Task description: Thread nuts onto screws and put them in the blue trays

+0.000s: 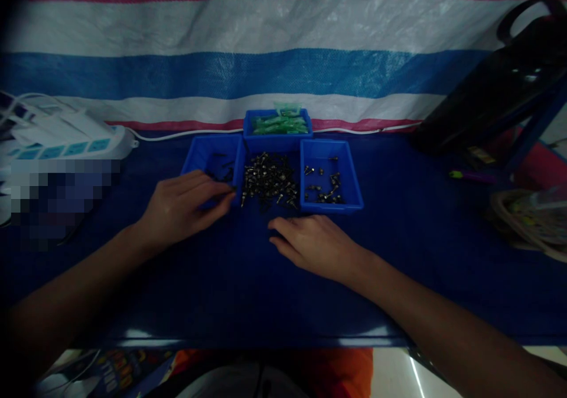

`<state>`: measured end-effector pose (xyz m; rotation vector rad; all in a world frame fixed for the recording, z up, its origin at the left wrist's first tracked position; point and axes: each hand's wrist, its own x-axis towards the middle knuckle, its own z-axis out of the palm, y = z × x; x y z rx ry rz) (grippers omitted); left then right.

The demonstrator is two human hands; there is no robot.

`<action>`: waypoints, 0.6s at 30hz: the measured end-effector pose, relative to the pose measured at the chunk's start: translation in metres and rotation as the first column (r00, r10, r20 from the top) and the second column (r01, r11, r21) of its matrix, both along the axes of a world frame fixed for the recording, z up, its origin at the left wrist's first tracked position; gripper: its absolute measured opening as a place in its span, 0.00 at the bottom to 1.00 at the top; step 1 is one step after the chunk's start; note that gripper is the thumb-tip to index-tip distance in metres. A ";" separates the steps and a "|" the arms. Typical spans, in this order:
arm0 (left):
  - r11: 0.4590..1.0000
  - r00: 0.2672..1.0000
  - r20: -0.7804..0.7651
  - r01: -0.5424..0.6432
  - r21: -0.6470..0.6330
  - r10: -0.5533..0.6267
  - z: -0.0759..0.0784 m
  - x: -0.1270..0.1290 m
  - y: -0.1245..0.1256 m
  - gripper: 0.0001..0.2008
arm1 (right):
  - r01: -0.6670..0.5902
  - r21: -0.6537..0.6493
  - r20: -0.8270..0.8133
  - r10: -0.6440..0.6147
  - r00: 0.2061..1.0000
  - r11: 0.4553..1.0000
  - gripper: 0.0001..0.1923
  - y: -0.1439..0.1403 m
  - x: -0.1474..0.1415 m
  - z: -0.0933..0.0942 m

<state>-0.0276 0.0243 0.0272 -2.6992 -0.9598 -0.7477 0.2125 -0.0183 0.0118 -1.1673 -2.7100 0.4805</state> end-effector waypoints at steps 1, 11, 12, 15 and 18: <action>0.996 0.996 -0.014 -0.088 0.008 0.088 0.003 -0.003 0.004 0.08 | 0.001 -0.001 0.002 -0.001 1.000 1.000 0.12 0.000 0.000 0.000; 0.899 0.895 -0.086 -0.439 -0.001 0.437 0.003 -0.024 0.023 0.05 | -0.043 -0.007 -0.001 0.043 0.999 0.999 0.12 0.001 0.001 -0.001; 0.899 0.895 -0.083 -0.437 0.022 0.437 0.003 -0.023 0.023 0.05 | -0.043 -0.007 -0.006 0.043 0.999 0.999 0.12 0.001 0.001 -0.001; 0.893 0.896 -0.061 -0.430 0.136 0.440 0.007 -0.017 0.017 0.07 | -0.045 -0.010 -0.014 0.045 0.999 0.999 0.12 0.001 0.001 -0.001; 0.931 0.940 -0.103 -0.297 0.212 0.324 0.009 -0.004 0.005 0.10 | -0.059 -0.020 -0.012 0.059 0.998 0.998 0.11 0.002 0.001 -0.001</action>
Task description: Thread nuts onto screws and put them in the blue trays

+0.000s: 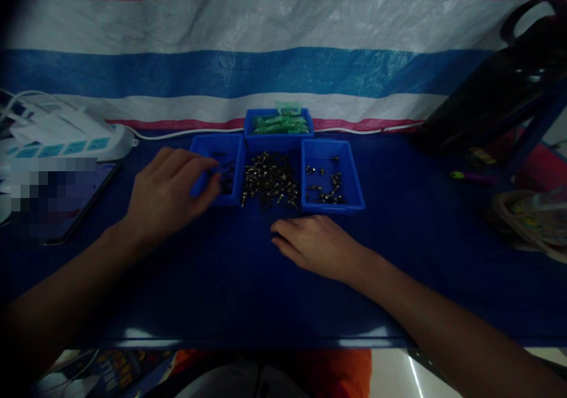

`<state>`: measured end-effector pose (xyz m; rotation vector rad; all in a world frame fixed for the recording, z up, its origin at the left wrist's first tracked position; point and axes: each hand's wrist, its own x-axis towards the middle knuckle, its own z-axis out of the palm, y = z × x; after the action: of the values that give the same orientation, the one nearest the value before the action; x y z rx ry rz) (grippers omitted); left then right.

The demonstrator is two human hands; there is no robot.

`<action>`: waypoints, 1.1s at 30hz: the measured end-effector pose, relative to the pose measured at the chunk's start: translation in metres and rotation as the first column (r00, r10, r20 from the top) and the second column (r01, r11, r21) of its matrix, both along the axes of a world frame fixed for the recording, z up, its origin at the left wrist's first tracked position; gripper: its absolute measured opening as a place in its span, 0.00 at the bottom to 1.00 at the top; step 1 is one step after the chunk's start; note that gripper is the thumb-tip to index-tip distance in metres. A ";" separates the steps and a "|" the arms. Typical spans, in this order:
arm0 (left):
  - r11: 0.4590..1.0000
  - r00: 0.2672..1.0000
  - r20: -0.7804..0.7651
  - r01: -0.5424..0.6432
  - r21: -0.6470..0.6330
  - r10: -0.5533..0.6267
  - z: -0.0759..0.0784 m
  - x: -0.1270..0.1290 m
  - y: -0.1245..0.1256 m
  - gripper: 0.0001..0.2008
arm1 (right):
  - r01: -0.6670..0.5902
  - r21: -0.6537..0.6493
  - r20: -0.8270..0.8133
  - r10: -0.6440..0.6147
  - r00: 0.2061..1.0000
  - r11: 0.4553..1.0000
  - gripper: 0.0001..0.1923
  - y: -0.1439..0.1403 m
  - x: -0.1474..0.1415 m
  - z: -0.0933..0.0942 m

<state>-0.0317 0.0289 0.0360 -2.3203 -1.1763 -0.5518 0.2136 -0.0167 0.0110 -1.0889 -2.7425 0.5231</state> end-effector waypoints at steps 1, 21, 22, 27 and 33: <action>0.995 0.994 -0.049 0.097 -0.021 -0.098 -0.001 0.005 -0.006 0.09 | -0.006 -0.001 0.003 0.006 1.000 1.000 0.11 0.000 0.000 0.000; 0.910 0.985 -0.033 0.142 -0.389 -0.167 -0.040 0.041 -0.025 0.12 | -0.040 0.032 0.038 0.039 0.999 0.999 0.11 0.001 0.001 0.001; 0.899 0.989 -0.024 0.124 -0.420 -0.147 -0.041 0.041 -0.024 0.12 | -0.038 0.033 0.038 0.037 0.999 0.999 0.11 0.001 0.001 0.001; 0.869 0.996 0.003 0.083 -0.488 -0.093 -0.043 0.043 -0.021 0.11 | -0.019 0.030 0.030 0.019 0.999 0.999 0.11 0.002 0.001 -0.001; 0.859 0.990 -0.010 0.119 -0.498 -0.142 -0.041 0.039 -0.022 0.11 | 0.043 0.025 0.044 -0.044 0.998 0.999 0.12 0.002 0.001 -0.001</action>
<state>0.0077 0.0071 -0.0051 -2.8475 -1.2585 -0.2522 0.2144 -0.0147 0.0101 -1.1661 -2.7486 0.4639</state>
